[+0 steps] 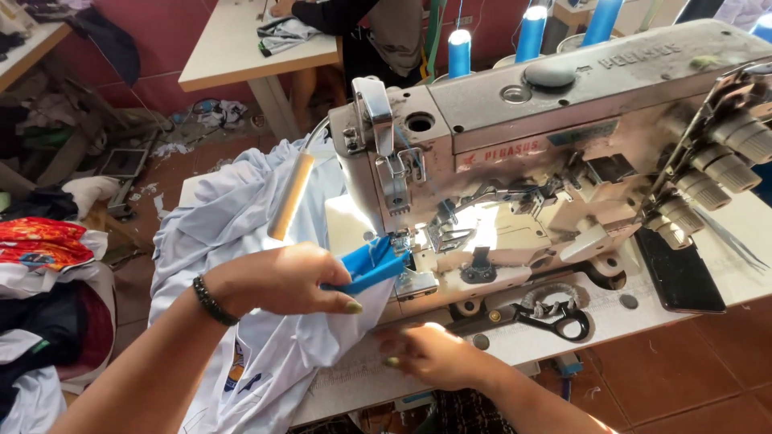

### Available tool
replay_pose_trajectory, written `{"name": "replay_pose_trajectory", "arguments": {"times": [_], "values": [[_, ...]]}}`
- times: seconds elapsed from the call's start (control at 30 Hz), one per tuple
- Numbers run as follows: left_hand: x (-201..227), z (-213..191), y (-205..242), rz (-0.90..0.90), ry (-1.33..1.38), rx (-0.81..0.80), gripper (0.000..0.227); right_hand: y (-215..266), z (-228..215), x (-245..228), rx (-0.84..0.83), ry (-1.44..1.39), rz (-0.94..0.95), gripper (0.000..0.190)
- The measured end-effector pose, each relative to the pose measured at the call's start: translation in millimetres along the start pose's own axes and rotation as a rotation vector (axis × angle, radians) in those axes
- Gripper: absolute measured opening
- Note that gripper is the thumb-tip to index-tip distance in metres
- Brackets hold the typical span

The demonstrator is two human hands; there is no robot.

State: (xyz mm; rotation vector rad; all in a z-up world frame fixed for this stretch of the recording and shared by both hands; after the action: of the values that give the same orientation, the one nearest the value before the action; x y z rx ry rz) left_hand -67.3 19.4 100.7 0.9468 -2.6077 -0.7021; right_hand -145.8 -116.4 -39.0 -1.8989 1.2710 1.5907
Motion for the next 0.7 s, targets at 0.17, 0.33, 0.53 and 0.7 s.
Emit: {"name": "replay_pose_trajectory", "arguments": {"times": [0.17,0.33,0.53,0.7], "values": [[10.5,-4.0,-4.0,0.000,0.218,0.050,0.031,-44.1,38.2,-27.2,-0.077,0.140,-0.432,0.019],[21.8,-12.7,3.6,0.060,0.225,0.153,0.031,-8.3,20.9,-54.5,-0.018,0.444,-0.228,0.036],[34.4,-15.3,5.1,0.031,0.199,0.199,0.021,12.8,-72.3,-48.2,0.789,0.685,-0.682,0.033],[43.2,-24.0,5.9,0.090,0.171,0.261,0.022,-16.4,-71.9,-31.9,0.761,0.707,-0.834,0.017]]}}
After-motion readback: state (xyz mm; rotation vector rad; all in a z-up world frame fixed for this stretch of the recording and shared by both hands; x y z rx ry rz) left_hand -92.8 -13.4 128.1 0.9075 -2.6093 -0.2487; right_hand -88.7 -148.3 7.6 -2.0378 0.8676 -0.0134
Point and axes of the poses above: each hand's wrist, its own y-axis away from the middle knuckle, its own z-axis out of the palm, x = y × z, the point moved 5 cm from there along -y, towards the middle knuckle, and after that the axes turned 8 degrees about -y, right-handed, at the moved point
